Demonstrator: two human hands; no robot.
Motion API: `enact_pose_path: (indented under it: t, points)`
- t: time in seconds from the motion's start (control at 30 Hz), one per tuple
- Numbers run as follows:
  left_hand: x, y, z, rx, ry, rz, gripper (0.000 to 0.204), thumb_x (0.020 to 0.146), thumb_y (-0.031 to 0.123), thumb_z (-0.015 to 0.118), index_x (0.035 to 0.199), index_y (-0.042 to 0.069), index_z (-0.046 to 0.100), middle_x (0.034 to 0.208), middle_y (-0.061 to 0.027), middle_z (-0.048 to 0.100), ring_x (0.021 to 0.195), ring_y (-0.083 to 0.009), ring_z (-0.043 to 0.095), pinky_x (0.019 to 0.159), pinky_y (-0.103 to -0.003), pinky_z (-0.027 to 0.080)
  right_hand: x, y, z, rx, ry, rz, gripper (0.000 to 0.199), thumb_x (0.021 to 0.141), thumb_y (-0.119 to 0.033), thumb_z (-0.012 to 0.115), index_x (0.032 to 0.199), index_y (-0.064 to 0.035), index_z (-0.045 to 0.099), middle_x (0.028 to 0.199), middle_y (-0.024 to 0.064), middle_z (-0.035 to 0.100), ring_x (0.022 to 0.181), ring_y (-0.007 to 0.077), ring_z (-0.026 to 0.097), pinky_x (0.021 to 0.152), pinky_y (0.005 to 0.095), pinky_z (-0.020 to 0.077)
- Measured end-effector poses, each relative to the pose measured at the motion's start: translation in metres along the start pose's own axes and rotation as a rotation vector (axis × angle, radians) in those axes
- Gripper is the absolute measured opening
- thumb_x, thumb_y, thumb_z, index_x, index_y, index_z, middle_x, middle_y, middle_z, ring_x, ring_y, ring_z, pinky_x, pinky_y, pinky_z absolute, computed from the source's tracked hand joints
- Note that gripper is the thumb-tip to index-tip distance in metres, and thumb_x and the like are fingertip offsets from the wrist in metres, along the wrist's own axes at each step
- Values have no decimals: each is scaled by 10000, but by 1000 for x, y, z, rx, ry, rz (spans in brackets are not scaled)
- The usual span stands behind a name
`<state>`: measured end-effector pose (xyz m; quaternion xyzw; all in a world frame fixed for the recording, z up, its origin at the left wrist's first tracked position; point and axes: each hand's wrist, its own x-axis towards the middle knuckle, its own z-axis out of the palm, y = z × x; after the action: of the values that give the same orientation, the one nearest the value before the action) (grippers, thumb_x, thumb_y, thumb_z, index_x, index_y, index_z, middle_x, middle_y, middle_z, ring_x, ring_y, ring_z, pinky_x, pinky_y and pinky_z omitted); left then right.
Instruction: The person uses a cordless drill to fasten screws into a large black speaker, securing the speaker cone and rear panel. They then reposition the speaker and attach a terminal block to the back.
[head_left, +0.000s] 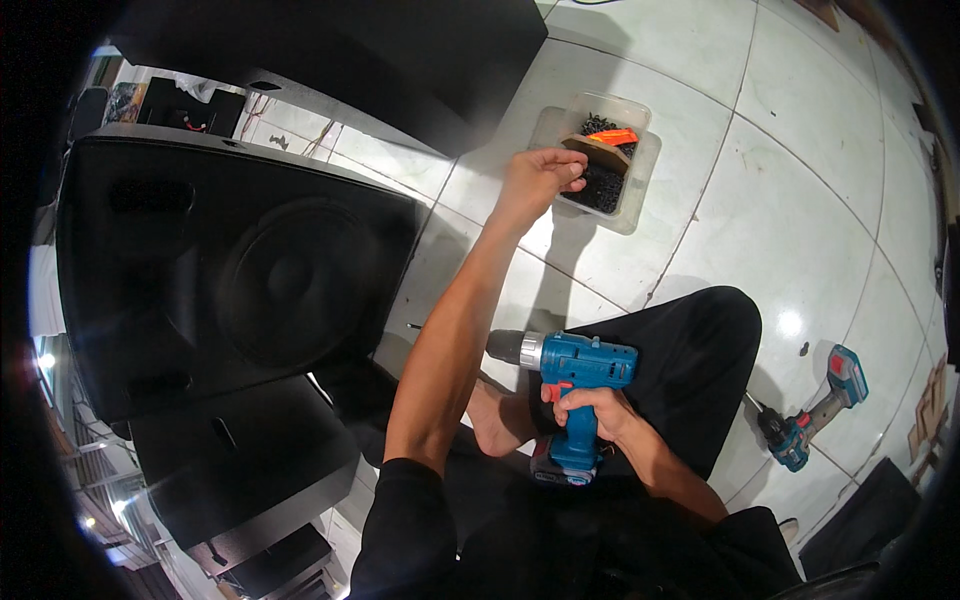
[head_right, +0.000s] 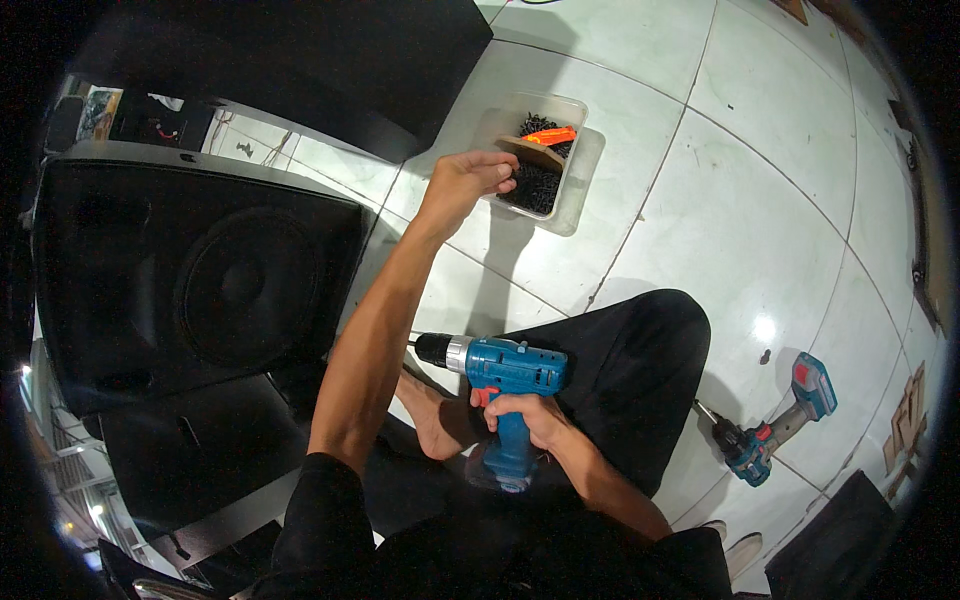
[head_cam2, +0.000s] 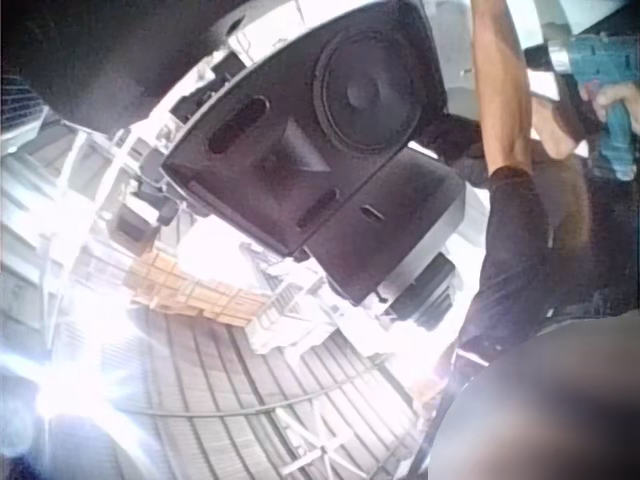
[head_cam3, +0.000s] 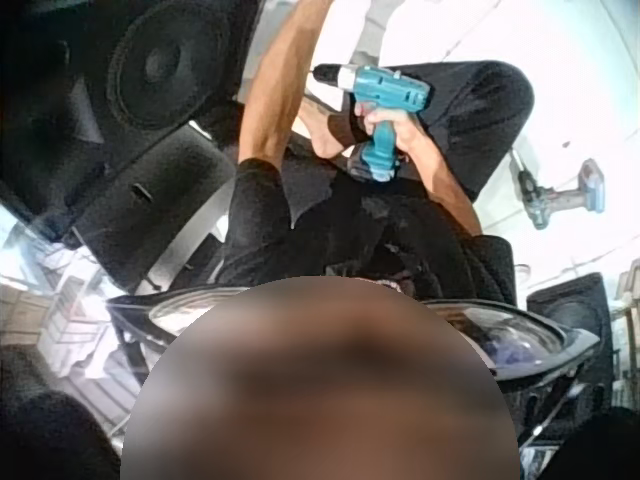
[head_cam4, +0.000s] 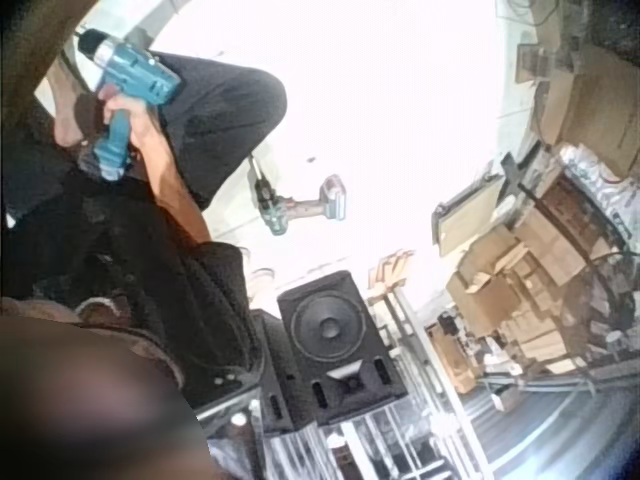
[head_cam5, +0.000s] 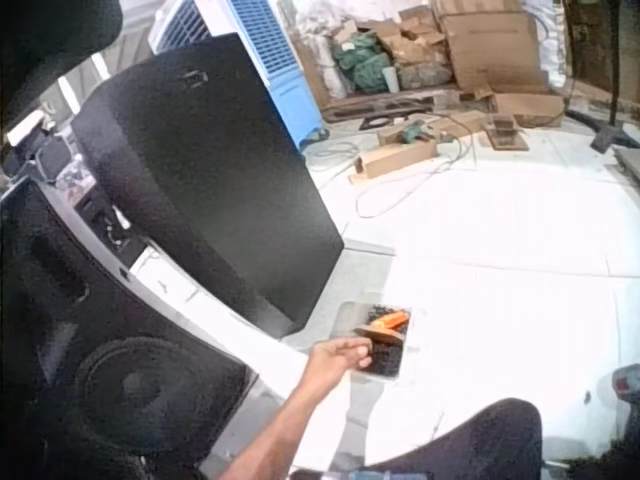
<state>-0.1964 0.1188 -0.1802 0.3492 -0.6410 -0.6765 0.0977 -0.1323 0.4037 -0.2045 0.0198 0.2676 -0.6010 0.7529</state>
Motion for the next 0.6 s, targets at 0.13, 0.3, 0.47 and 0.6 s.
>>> enact_pose_path:
  t: [0.13,0.3,0.47,0.6]
  points:
    - [0,-1,-1,21,-17,-3,261,932,45,628,1141,-110,651,1036,-146,690,838,-156,654,822,-264,540,2,4,-6,6,3,25,438,719,-37,648,1150,26,598,964,139,654,695,189,641,647,318,535]
    - [-3,2,0,-117,-11,-23,258,930,62,644,1127,-104,655,1030,-141,695,865,-153,654,836,-264,533,2,2,-5,8,9,35,458,715,-44,654,1162,29,588,959,139,649,686,189,638,640,317,534]
    - [-6,-1,-2,-168,53,-4,234,892,75,712,1054,-87,665,933,-118,703,756,-138,661,733,-241,559,3,4,-4,9,5,16,480,710,-49,656,1177,26,575,949,133,644,683,185,635,636,317,532]
    - [2,-7,1,-13,48,6,232,882,99,733,1013,-84,674,895,-105,699,719,-143,665,673,-236,562,3,10,-7,-15,15,21,471,714,-50,648,1173,23,576,947,132,642,680,183,632,634,314,529]
